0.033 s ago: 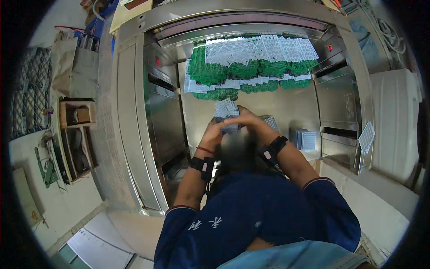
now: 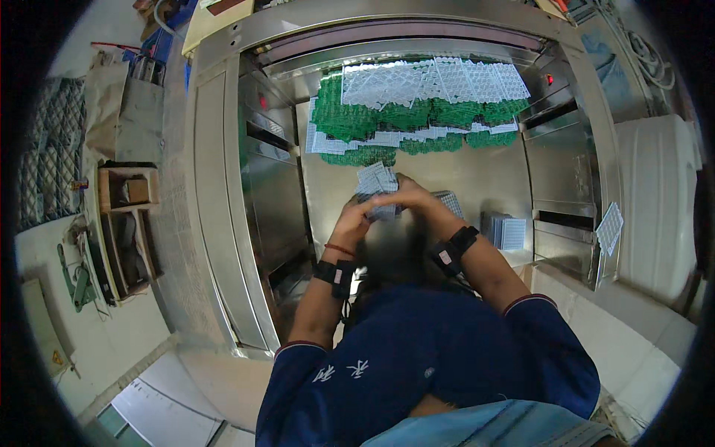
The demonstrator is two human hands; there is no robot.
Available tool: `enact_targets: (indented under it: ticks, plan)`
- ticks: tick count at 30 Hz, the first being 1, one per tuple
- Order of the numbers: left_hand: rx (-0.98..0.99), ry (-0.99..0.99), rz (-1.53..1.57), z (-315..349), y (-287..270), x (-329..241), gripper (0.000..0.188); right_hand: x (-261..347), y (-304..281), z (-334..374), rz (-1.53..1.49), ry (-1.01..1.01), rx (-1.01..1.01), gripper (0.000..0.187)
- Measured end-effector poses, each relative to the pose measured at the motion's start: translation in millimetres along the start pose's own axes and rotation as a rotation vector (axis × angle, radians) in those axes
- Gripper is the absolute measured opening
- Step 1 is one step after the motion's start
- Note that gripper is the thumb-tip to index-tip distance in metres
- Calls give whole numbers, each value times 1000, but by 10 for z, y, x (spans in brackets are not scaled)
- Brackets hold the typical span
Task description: Sorting medicinal blister packs from a large pile into organized stacks on a workbench.
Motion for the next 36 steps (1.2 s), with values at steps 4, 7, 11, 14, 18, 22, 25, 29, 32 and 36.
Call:
enact_targets:
  ticks: [4, 7, 11, 14, 18, 22, 25, 29, 32, 36]
  plan:
    - [95, -10, 205, -34, -193, 57, 38, 101, 94, -2, 359, 159, 51, 91]
    - [233, 40, 249, -137, -291, 126, 41, 286, 297, 19, 744, 83, 23, 98]
    - [343, 123, 283, -152, -579, 201, 54, 688, 594, 49, 902, -169, 111, 90]
    - [516, 139, 422, -164, -336, 129, 58, 692, 361, 1, 375, -183, 174, 62]
    - [528, 150, 600, -182, -292, 58, 61, 781, 125, 75, 351, -56, 16, 28]
    - [496, 115, 645, -242, -199, 38, 65, 650, 17, 88, 280, -33, -24, 29]
    - [538, 128, 599, -262, -123, 3, 68, 657, -63, 107, 241, -123, -108, 25]
    - [498, 135, 515, -285, -93, 24, 73, 693, -178, 137, 117, -112, -205, 18]
    - [510, 150, 556, -325, -122, 29, 74, 768, -211, 104, 133, -99, -239, 16]
    - [578, 167, 584, -312, 16, -42, 74, 791, -394, 90, 73, -185, -400, 15]
Point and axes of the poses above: each hand's wrist, its own z-axis away from the middle knuckle, its own y-axis out of the palm, x = y × z, the point moved 5 cm from there along -z, towards the middle knuckle, and after that the axes turned 8 degrees about -y, right-handed, at the moved point
